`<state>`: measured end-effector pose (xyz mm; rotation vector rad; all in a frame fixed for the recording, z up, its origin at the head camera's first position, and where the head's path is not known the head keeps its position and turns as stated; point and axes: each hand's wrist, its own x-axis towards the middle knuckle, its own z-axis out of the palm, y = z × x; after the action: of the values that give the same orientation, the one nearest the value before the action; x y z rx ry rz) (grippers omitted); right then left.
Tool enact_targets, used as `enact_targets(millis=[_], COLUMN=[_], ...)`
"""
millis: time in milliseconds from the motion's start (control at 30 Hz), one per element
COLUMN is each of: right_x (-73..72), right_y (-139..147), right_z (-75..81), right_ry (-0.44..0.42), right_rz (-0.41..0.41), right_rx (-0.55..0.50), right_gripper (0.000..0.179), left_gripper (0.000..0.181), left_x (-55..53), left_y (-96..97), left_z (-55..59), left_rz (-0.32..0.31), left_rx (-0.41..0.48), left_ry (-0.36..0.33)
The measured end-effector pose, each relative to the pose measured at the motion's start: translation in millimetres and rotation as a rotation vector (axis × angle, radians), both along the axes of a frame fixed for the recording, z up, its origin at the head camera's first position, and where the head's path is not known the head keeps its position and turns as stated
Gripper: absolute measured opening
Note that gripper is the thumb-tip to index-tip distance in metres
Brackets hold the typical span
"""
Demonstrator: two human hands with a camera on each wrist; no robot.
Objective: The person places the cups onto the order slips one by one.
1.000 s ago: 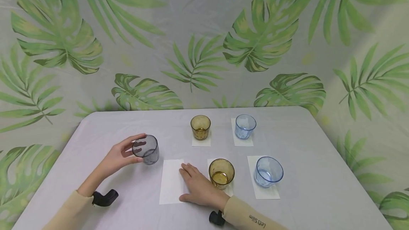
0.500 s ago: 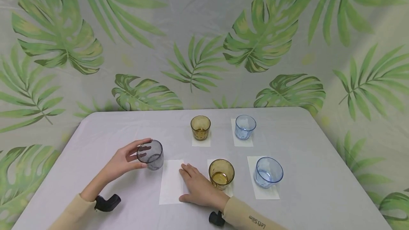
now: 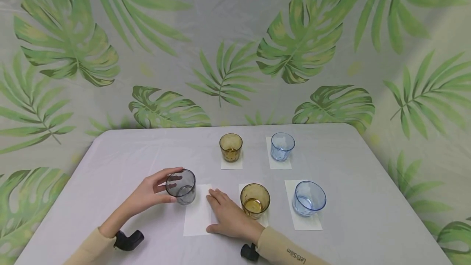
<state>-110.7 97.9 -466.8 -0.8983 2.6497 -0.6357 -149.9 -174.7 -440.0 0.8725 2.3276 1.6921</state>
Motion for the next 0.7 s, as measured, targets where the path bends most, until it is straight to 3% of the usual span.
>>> enact_targets(millis=[700], right_x=[-1.5], right_y=[-0.2], right_z=[-2.7], right_ry=[0.022], right_rz=[0.010], right_rx=[0.001], right_gripper=[0.080], left_gripper=[0.076], left_x=[8.8], left_y=[19.8], left_z=[-13.4], left_rz=[-0.090], left_rx=[-0.018], left_ry=[-0.049])
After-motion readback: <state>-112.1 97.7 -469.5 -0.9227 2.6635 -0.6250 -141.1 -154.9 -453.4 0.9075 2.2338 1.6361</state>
